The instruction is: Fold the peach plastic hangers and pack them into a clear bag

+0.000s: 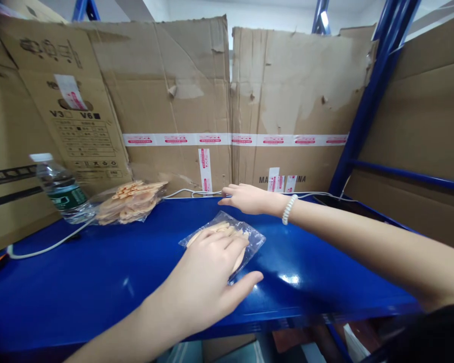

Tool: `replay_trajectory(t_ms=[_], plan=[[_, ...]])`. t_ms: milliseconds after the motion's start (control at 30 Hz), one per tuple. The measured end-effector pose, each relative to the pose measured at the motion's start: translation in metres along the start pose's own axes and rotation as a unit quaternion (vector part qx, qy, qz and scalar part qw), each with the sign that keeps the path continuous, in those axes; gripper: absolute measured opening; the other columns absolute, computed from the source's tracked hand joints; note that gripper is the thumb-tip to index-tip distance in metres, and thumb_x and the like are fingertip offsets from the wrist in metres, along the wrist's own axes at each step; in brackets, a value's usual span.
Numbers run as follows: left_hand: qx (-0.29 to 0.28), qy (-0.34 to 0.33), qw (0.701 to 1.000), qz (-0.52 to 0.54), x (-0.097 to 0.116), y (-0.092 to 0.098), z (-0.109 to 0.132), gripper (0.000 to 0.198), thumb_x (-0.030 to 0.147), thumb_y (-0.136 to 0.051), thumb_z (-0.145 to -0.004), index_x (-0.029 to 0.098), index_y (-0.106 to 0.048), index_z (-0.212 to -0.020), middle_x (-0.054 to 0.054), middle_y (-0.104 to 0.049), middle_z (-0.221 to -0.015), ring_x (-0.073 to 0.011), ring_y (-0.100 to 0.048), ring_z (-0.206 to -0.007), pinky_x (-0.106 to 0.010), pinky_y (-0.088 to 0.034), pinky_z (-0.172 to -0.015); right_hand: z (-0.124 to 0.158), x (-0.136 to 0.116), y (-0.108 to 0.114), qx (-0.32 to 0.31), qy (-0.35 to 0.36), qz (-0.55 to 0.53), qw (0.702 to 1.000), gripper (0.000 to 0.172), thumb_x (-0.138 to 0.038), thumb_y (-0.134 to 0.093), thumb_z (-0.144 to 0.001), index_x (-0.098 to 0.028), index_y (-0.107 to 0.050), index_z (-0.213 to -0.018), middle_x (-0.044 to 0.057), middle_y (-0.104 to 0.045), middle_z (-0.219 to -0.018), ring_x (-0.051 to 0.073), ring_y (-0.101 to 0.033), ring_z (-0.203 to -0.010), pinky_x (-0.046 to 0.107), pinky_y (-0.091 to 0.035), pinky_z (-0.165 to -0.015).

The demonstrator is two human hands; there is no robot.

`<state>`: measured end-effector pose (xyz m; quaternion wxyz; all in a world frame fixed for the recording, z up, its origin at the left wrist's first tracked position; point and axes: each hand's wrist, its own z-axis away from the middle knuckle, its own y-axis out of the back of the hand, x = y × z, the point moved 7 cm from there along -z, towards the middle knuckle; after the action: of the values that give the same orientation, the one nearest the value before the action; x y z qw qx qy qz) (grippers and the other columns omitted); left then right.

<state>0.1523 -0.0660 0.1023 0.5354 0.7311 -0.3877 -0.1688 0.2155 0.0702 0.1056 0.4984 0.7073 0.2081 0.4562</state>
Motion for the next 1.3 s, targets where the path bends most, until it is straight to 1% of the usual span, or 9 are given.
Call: replay_trajectory(t_ms=[133, 233, 367, 533, 733, 900, 1000, 1100, 1300], plan=[[-0.043, -0.054, 0.995, 0.078, -0.025, 0.013, 0.006, 0.026, 0.039, -0.052, -0.092, 0.021, -0.068, -0.104, -0.005, -0.073, -0.093, -0.0235, -0.066, -0.088, -0.035, -0.051, -0.079, 0.034, -0.005, 0.023, 0.097, -0.089, -0.131, 0.983, 0.062, 0.009, -0.038, -0.075, -0.012, -0.055, -0.13, 0.013, -0.06, -0.111, 0.022, -0.056, -0.104, 0.037, -0.049, -0.087], [-0.039, -0.068, 0.993, 0.087, -0.058, 0.01, -0.009, 0.029, 0.03, -0.043, -0.097, 0.02, -0.067, -0.109, -0.006, -0.072, -0.104, -0.0213, -0.065, -0.097, -0.034, -0.049, -0.086, 0.061, -0.026, 0.031, 0.127, -0.122, -0.199, 0.964, 0.044, 0.001, -0.041, -0.083, -0.012, -0.062, -0.12, 0.011, -0.063, -0.102, 0.021, -0.058, -0.097, 0.037, -0.049, -0.088], [-0.084, -0.085, 0.988, 0.099, -0.107, -0.019, -0.036, 0.044, 0.037, -0.041, -0.098, 0.013, -0.049, -0.134, -0.012, -0.05, -0.143, -0.024, -0.042, -0.134, -0.04, -0.031, -0.113, 0.085, -0.065, 0.025, 0.112, -0.14, -0.224, 0.958, 0.027, -0.016, -0.048, -0.092, -0.014, -0.064, -0.114, 0.012, -0.064, -0.102, 0.023, -0.058, -0.094, 0.038, -0.049, -0.084], [-0.147, -0.093, 0.976, 0.13, -0.143, -0.053, -0.042, 0.052, 0.045, -0.036, -0.099, 0.017, -0.04, -0.142, -0.01, -0.043, -0.15, -0.0233, -0.041, -0.136, -0.039, -0.03, -0.114, 0.1, -0.092, 0.002, 0.051, -0.162, -0.22, 0.961, 0.03, -0.017, -0.045, -0.093, -0.014, -0.061, -0.118, 0.012, -0.065, -0.1, 0.024, -0.059, -0.095, 0.042, -0.046, -0.087], [-0.166, -0.094, 0.97, 0.15, -0.154, -0.056, -0.026, 0.057, 0.049, -0.033, -0.1, 0.017, -0.033, -0.147, -0.011, -0.029, -0.156, -0.0237, -0.029, -0.143, -0.043, -0.023, -0.117, 0.106, -0.095, -0.012, 0.015, -0.197, -0.215, 0.956, 0.047, -0.025, -0.046, -0.094, -0.013, -0.044, -0.139, 0.015, -0.061, -0.113, 0.029, -0.054, -0.104, 0.049, -0.042, -0.093], [-0.172, -0.123, 0.97, 0.118, -0.158, -0.044, -0.009, 0.058, 0.052, -0.04, -0.097, 0.022, -0.036, -0.146, -0.009, -0.037, -0.153, -0.0254, -0.033, -0.141, -0.044, -0.025, -0.116, 0.108, -0.09, -0.015, -0.003, -0.216, -0.217, 0.952, 0.045, -0.033, -0.05, -0.092, -0.014, -0.051, -0.133, 0.015, -0.058, -0.116, 0.03, -0.051, -0.11, 0.054, -0.033, -0.103], [-0.181, -0.129, 0.97, 0.097, -0.16, -0.04, 0.002, 0.072, 0.059, -0.053, -0.088, 0.025, -0.033, -0.148, -0.01, -0.038, -0.152, -0.0298, -0.036, -0.139, -0.047, -0.028, -0.115, 0.111, -0.083, -0.014, -0.013, -0.216, -0.227, 0.949, 0.042, -0.037, -0.049, -0.092, -0.017, -0.056, -0.128, 0.013, -0.059, -0.115, 0.029, -0.052, -0.11, 0.056, -0.03, -0.105], [-0.147, -0.138, 0.976, 0.075, -0.158, -0.04, 0.011, 0.089, 0.063, -0.066, -0.074, 0.028, -0.032, -0.149, -0.01, -0.04, -0.151, -0.0341, -0.04, -0.136, -0.049, -0.032, -0.112, 0.114, -0.077, -0.013, -0.011, -0.219, -0.235, 0.947, 0.043, -0.045, -0.051, -0.091, -0.019, -0.06, -0.124, 0.012, -0.06, -0.116, 0.029, -0.053, -0.111, 0.055, -0.03, -0.105], [-0.062, -0.115, 0.991, 0.034, -0.142, -0.053, 0.015, 0.082, 0.051, -0.069, -0.073, 0.027, -0.038, -0.145, -0.01, -0.046, -0.147, -0.0329, -0.046, -0.131, -0.048, -0.039, -0.107, 0.117, -0.073, -0.015, -0.023, -0.273, -0.234, 0.933, 0.072, -0.072, -0.052, -0.08, -0.016, -0.062, -0.124, 0.017, -0.062, -0.116, 0.036, -0.052, -0.117, 0.061, -0.029, -0.105]])
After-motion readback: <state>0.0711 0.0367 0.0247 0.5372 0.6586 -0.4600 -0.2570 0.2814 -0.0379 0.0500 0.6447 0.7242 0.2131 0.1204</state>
